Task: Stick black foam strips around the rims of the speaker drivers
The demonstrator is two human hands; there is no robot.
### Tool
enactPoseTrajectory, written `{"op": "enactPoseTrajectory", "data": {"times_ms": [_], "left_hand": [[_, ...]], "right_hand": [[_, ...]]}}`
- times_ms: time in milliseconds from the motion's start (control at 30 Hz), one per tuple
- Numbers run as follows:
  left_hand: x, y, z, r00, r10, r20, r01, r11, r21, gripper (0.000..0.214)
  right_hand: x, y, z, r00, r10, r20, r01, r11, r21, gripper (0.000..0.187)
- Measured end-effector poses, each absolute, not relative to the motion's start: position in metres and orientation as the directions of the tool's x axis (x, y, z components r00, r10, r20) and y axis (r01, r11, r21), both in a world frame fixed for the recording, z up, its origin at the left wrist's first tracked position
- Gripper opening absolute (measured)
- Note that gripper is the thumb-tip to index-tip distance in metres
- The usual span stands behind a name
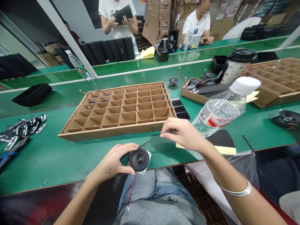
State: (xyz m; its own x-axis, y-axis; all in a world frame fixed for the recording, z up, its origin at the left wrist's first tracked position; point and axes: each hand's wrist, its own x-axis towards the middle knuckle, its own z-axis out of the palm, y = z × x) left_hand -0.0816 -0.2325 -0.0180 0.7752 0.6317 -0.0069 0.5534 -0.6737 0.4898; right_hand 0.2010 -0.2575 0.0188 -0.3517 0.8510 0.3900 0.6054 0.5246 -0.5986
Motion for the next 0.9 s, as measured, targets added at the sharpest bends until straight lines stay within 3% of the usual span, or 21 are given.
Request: {"op": "enactPoseTrajectory", "data": {"times_ms": [333, 900], "left_hand": [[-0.079, -0.229, -0.014, 0.823, 0.566, 0.041, 0.505, -0.764, 0.402, 0.066], [-0.069, -0.223, 0.006, 0.878, 0.465, -0.110, 0.478, -0.861, 0.173, 0.064]], "right_hand": [[0.217, -0.286, -0.029, -0.301, 0.933, 0.198, 0.567, 0.342, -0.749, 0.017], [0.199, -0.324, -0.029, -0.384, 0.907, 0.173, 0.595, 0.386, -0.705, 0.012]]}}
